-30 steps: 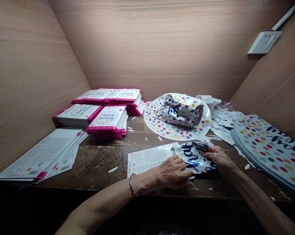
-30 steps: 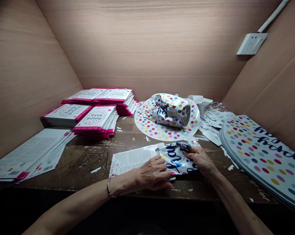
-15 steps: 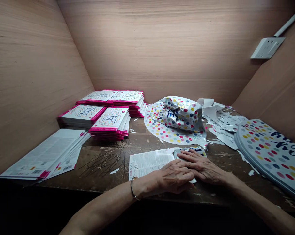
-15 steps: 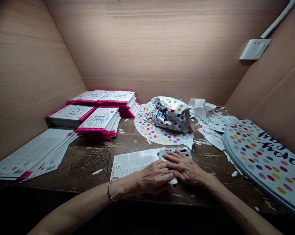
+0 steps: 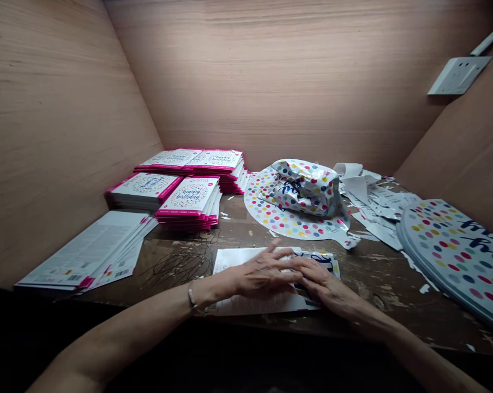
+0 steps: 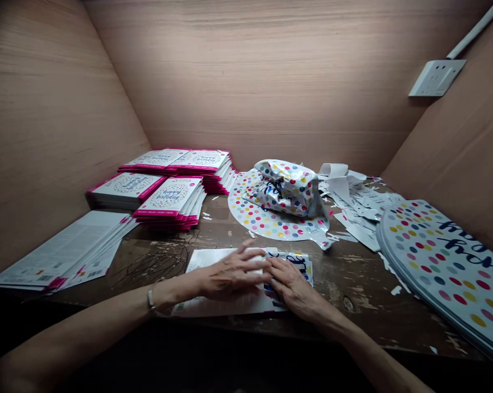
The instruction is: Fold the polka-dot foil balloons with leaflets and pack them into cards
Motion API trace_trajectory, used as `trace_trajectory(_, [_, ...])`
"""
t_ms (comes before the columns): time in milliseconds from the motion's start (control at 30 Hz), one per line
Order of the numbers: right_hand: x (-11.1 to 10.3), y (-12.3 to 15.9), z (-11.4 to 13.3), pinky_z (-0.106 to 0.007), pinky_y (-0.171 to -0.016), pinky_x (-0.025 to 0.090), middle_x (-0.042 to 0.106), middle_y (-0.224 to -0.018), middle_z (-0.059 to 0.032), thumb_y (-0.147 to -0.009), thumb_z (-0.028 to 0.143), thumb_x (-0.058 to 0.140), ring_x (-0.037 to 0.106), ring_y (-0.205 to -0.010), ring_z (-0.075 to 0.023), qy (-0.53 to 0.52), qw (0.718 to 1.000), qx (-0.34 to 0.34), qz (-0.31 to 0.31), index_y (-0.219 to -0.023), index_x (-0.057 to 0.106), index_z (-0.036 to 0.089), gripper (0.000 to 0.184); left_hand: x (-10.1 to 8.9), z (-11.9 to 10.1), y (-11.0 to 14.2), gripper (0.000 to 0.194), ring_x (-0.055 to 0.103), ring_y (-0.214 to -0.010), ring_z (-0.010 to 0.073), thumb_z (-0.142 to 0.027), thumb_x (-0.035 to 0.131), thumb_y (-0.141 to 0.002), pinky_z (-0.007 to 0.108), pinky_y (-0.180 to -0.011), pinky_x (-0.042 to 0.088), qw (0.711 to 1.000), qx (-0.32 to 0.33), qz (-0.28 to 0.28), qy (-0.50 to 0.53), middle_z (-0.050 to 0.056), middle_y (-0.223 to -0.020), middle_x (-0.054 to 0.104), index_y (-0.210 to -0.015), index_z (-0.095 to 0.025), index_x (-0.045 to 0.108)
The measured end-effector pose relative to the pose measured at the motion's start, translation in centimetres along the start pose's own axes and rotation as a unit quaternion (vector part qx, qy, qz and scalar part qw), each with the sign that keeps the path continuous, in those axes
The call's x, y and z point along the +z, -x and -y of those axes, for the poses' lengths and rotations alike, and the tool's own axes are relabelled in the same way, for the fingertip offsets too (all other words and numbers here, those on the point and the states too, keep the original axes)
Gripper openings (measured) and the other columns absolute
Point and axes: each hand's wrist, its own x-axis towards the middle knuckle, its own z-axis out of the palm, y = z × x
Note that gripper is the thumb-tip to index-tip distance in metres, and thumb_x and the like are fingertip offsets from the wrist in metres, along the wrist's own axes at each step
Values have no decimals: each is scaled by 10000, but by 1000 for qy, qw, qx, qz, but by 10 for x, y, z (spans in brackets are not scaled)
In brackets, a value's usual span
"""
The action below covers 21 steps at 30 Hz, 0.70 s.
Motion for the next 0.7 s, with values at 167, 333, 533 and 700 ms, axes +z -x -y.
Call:
trace_trajectory(167, [-26,2,3,-462,-1038,289,450,-1337,-80,-902,278,431,365,-1246,-256,90,986,-119,69,-1217,547,262,336,-1,-1,77,520,257,-1294,366,-556,343,-882,627,-1001,144,951,-285,113,-44,117,-1386,382,-1285,-247,451])
trace_trajectory(333, [-32,-2,3,-472,-1092,176,482,-1303,-36,-922,304,404,320,-1274,-216,145,951,-250,113,-1218,506,256,316,14,-13,102,738,53,-1358,364,-687,253,-824,629,-1023,52,933,-325,151,-8,133,-1487,137,-1416,-247,227])
trace_trajectory(533, [-2,-19,11,-444,-1075,222,598,-1093,-43,-885,215,392,459,-1119,-193,153,944,-279,85,-951,630,229,248,12,-8,97,773,43,-1363,351,-690,254,-819,609,-1042,31,938,-316,138,32,134,-1486,126,-1427,-215,197])
trace_trajectory(700, [33,-43,4,-374,-884,438,603,-1057,-79,-874,290,489,539,-966,-198,224,929,-290,-59,-990,637,215,202,12,-6,103,808,38,-1358,370,-705,289,-796,630,-1032,24,945,-296,120,66,148,-1483,121,-1430,-213,190])
